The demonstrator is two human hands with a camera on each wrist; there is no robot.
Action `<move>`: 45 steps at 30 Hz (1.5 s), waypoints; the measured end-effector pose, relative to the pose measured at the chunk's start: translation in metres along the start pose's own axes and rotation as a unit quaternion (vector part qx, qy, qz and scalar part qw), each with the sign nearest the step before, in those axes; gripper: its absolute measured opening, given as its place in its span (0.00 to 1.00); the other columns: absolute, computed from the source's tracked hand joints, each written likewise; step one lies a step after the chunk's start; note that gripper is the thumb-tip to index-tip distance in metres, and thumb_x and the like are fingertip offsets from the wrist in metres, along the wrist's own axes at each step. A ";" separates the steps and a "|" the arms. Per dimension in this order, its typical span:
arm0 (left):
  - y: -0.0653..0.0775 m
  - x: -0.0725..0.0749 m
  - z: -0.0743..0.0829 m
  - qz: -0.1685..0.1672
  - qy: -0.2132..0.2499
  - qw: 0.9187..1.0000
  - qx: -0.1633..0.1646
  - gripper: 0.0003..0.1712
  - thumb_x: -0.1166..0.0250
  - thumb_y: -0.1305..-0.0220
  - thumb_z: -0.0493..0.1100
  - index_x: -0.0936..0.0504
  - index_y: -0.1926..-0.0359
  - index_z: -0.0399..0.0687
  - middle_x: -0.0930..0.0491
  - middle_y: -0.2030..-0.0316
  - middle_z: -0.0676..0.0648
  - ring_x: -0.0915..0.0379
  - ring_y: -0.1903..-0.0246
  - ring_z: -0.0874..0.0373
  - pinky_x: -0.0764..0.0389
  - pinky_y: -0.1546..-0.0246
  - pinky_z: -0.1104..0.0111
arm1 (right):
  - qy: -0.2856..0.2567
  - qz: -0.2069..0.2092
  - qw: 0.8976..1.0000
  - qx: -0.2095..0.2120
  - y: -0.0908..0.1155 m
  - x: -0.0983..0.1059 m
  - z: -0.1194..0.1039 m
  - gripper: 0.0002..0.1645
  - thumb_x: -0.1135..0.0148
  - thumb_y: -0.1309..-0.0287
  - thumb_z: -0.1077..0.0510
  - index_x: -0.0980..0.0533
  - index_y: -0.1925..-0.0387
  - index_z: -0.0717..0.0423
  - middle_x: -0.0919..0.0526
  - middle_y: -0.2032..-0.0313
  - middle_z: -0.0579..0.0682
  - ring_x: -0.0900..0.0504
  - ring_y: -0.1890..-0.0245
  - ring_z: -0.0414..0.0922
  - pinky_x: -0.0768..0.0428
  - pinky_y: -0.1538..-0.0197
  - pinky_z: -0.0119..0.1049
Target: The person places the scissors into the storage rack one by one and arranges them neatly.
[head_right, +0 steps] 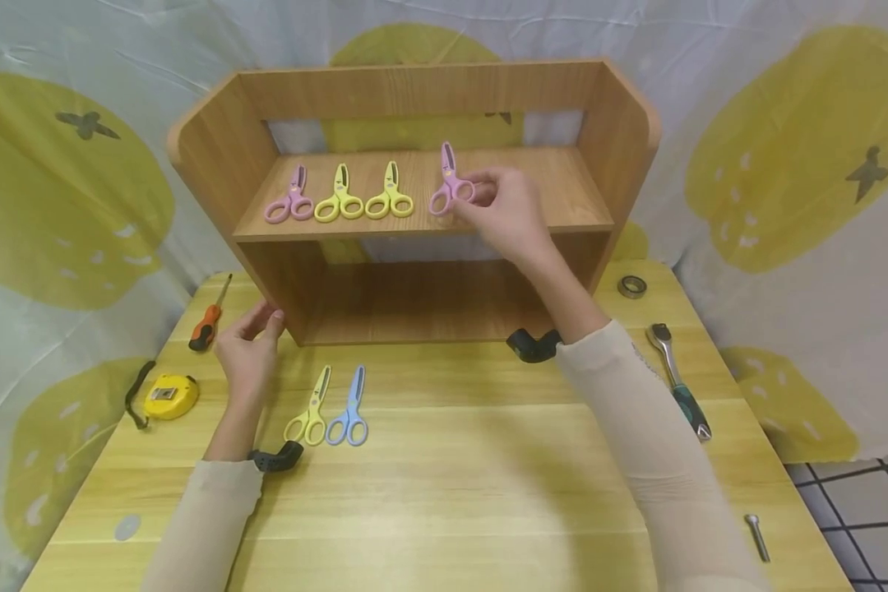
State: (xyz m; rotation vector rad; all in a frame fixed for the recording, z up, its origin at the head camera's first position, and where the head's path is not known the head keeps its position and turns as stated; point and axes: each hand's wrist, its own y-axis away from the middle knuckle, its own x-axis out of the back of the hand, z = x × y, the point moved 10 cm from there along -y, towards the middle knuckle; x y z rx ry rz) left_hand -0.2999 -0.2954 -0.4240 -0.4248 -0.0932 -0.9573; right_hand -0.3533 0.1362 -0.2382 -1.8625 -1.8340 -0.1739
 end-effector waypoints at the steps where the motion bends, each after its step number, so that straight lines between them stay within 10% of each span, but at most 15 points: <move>1: 0.000 0.000 0.000 -0.001 -0.001 1.000 0.002 0.18 0.28 0.34 0.45 0.12 0.43 0.56 0.10 0.52 0.46 0.17 0.57 0.70 0.19 0.46 0.65 | 0.004 -0.002 1.000 -0.003 -0.002 -0.002 0.001 0.26 0.26 0.41 0.54 0.18 0.42 0.56 0.11 0.63 0.49 0.17 0.63 0.40 0.23 0.66 0.28; 32: 0.000 -0.003 -0.005 -0.007 0.009 1.000 0.014 0.18 0.28 0.34 0.46 0.12 0.44 0.56 0.10 0.52 0.46 0.17 0.58 0.71 0.22 0.58 0.81 | 0.116 -0.083 0.990 -0.019 -0.020 -0.022 0.004 0.25 0.33 0.37 0.49 0.19 0.44 0.61 0.17 0.57 0.53 0.20 0.61 0.41 0.23 0.63 0.30; 45: -0.001 0.001 -0.005 -0.007 0.001 1.000 0.010 0.17 0.28 0.33 0.47 0.12 0.44 0.57 0.10 0.52 0.46 0.17 0.58 0.70 0.22 0.54 0.77 | 0.045 -0.013 0.998 0.044 0.027 -0.001 -0.001 0.27 0.28 0.37 0.49 0.21 0.39 0.55 0.17 0.50 0.52 0.20 0.55 0.43 0.23 0.55 0.32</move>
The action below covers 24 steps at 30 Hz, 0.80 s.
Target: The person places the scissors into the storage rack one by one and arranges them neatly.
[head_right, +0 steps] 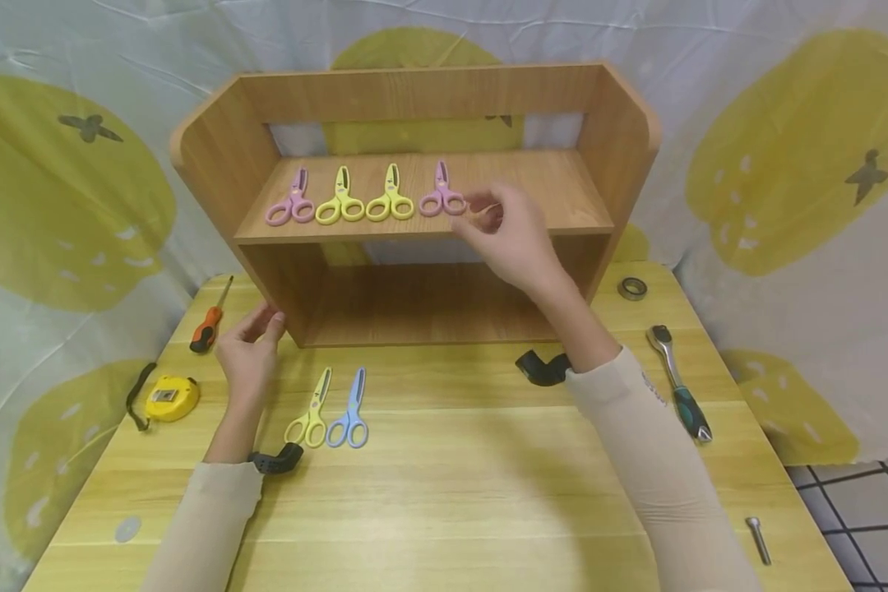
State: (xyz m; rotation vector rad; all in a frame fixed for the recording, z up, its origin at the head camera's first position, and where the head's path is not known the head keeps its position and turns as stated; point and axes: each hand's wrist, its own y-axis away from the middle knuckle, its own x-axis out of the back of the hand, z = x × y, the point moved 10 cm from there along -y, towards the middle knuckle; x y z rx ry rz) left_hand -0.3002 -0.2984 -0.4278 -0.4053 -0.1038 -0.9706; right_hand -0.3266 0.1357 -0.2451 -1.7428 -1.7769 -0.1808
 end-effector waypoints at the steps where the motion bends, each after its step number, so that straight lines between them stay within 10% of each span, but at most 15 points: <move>1: 0.000 0.000 0.000 -0.001 0.000 1.000 0.000 0.17 0.28 0.33 0.47 0.12 0.44 0.57 0.10 0.52 0.46 0.17 0.58 0.70 0.22 0.54 0.77 | -0.004 0.008 1.000 0.007 0.006 0.001 -0.001 0.26 0.28 0.37 0.50 0.20 0.40 0.55 0.17 0.50 0.52 0.20 0.56 0.43 0.23 0.55 0.31; 9: 0.000 0.000 0.000 0.003 -0.003 1.000 0.005 0.17 0.28 0.33 0.47 0.11 0.44 0.58 0.10 0.52 0.48 0.17 0.58 0.72 0.21 0.53 0.75 | -0.016 -0.007 1.000 0.026 0.050 -0.018 0.003 0.21 0.28 0.37 0.51 0.19 0.45 0.50 0.15 0.54 0.48 0.21 0.60 0.42 0.25 0.59 0.29; 24: -0.001 0.000 0.000 -0.002 0.006 1.000 -0.001 0.18 0.28 0.34 0.47 0.12 0.43 0.57 0.10 0.51 0.46 0.16 0.56 0.68 0.20 0.48 0.70 | -0.077 -0.133 0.988 0.007 0.113 -0.140 0.039 0.20 0.27 0.39 0.54 0.20 0.46 0.51 0.15 0.53 0.46 0.17 0.53 0.48 0.17 0.49 0.47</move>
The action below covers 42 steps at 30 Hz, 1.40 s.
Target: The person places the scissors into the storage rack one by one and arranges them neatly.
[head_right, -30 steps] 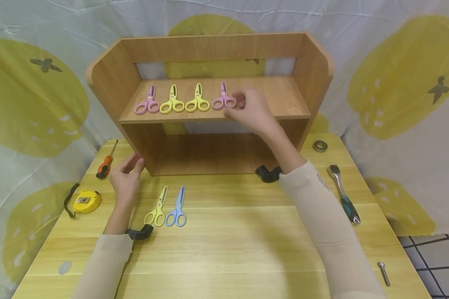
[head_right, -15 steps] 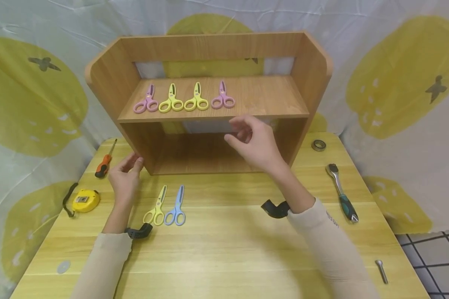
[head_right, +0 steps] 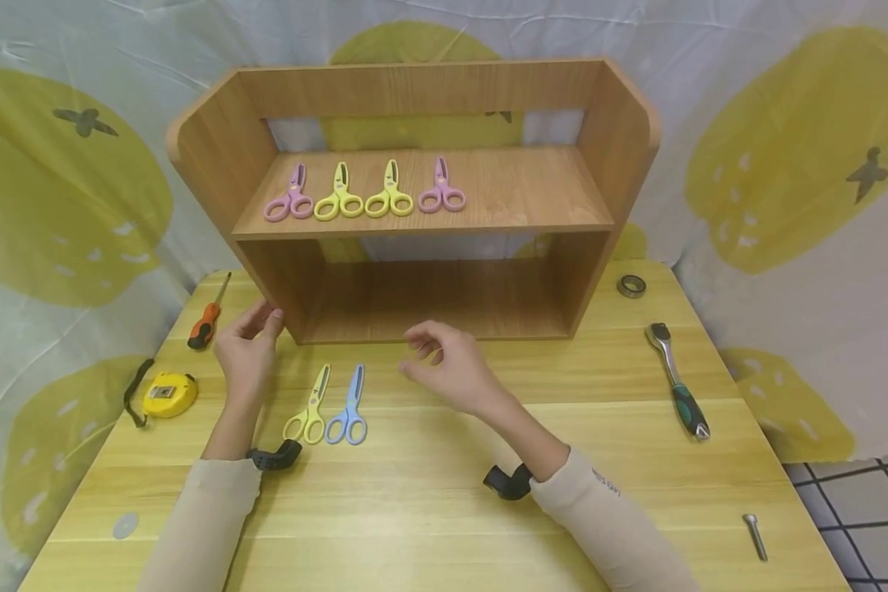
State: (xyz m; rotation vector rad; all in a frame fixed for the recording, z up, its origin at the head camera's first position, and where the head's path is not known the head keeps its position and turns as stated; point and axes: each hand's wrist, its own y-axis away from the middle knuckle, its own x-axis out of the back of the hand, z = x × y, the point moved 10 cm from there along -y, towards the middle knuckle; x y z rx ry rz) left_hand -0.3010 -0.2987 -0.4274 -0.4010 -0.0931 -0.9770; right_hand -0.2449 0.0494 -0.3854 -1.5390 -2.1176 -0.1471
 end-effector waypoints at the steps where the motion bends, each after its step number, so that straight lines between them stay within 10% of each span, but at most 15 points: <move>1: 0.000 0.000 0.000 0.001 0.001 1.000 0.000 0.18 0.28 0.34 0.47 0.12 0.44 0.57 0.10 0.51 0.46 0.16 0.56 0.67 0.20 0.48 0.71 | -0.002 -0.008 1.000 -0.003 0.002 -0.009 0.003 0.21 0.26 0.39 0.54 0.20 0.46 0.51 0.15 0.53 0.46 0.17 0.53 0.48 0.17 0.50 0.46; 15: 0.000 -0.001 0.002 0.003 -0.002 1.000 0.001 0.17 0.28 0.33 0.46 0.11 0.44 0.57 0.10 0.52 0.46 0.16 0.57 0.69 0.20 0.49 0.71 | -0.054 -0.080 0.994 -0.052 0.017 -0.102 0.038 0.32 0.21 0.45 0.51 0.22 0.42 0.60 0.15 0.49 0.57 0.16 0.54 0.52 0.18 0.52 0.37; 42: 0.000 0.000 -0.003 0.007 -0.019 1.000 0.005 0.17 0.28 0.33 0.47 0.11 0.44 0.59 0.10 0.52 0.48 0.17 0.59 0.73 0.21 0.47 0.70 | 0.027 -0.108 0.989 -0.092 0.019 -0.140 0.048 0.37 0.16 0.55 0.46 0.20 0.46 0.56 0.19 0.57 0.46 0.26 0.58 0.42 0.26 0.54 0.31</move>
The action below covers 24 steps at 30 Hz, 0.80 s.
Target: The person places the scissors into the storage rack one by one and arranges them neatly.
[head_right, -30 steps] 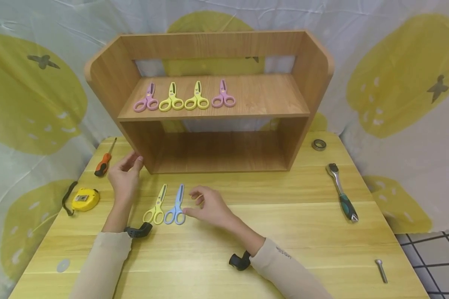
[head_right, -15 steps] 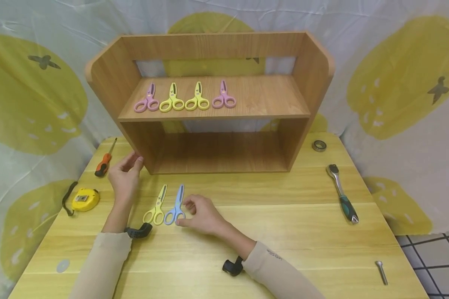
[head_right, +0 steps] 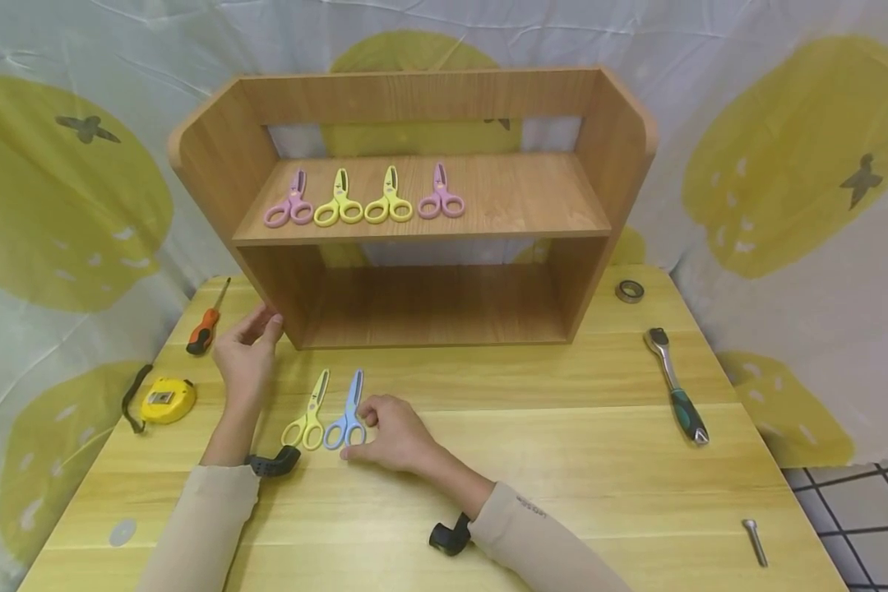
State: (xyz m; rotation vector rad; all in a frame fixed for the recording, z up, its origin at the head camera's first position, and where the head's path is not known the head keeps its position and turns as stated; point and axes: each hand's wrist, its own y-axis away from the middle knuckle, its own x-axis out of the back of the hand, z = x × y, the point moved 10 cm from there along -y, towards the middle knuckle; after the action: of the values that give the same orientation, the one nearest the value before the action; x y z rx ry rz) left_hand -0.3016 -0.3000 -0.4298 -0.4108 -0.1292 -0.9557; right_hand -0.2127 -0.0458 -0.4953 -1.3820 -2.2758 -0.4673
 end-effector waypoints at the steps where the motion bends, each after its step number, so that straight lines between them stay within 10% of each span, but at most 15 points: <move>1: 0.000 0.000 0.000 0.000 0.000 1.000 0.001 0.17 0.28 0.33 0.47 0.11 0.44 0.59 0.10 0.52 0.49 0.17 0.59 0.72 0.21 0.47 0.71 | 0.008 0.001 1.000 0.000 0.000 -0.001 0.000 0.37 0.16 0.55 0.45 0.20 0.46 0.56 0.20 0.58 0.45 0.26 0.59 0.41 0.26 0.54 0.30; 14: 0.001 0.001 0.000 -0.001 0.013 1.000 -0.003 0.17 0.28 0.34 0.46 0.11 0.45 0.60 0.10 0.53 0.49 0.17 0.58 0.71 0.22 0.53 0.77 | 0.085 0.038 0.996 -0.007 -0.002 -0.006 -0.001 0.31 0.16 0.56 0.44 0.18 0.52 0.51 0.21 0.62 0.42 0.28 0.62 0.37 0.27 0.57 0.30; 24: 0.002 -0.001 0.003 -0.007 0.022 1.000 -0.009 0.18 0.28 0.33 0.46 0.12 0.43 0.59 0.10 0.51 0.48 0.15 0.56 0.68 0.20 0.54 0.77 | 0.039 0.061 0.997 -0.015 -0.002 0.001 0.000 0.21 0.21 0.50 0.55 0.18 0.55 0.55 0.18 0.64 0.44 0.24 0.65 0.37 0.24 0.62 0.29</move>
State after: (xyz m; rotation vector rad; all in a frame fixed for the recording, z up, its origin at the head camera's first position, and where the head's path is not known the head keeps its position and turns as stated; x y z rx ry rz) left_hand -0.3000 -0.2974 -0.4282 -0.4063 -0.0839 -0.9804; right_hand -0.2155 -0.0458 -0.4952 -1.4796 -2.1163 -0.5085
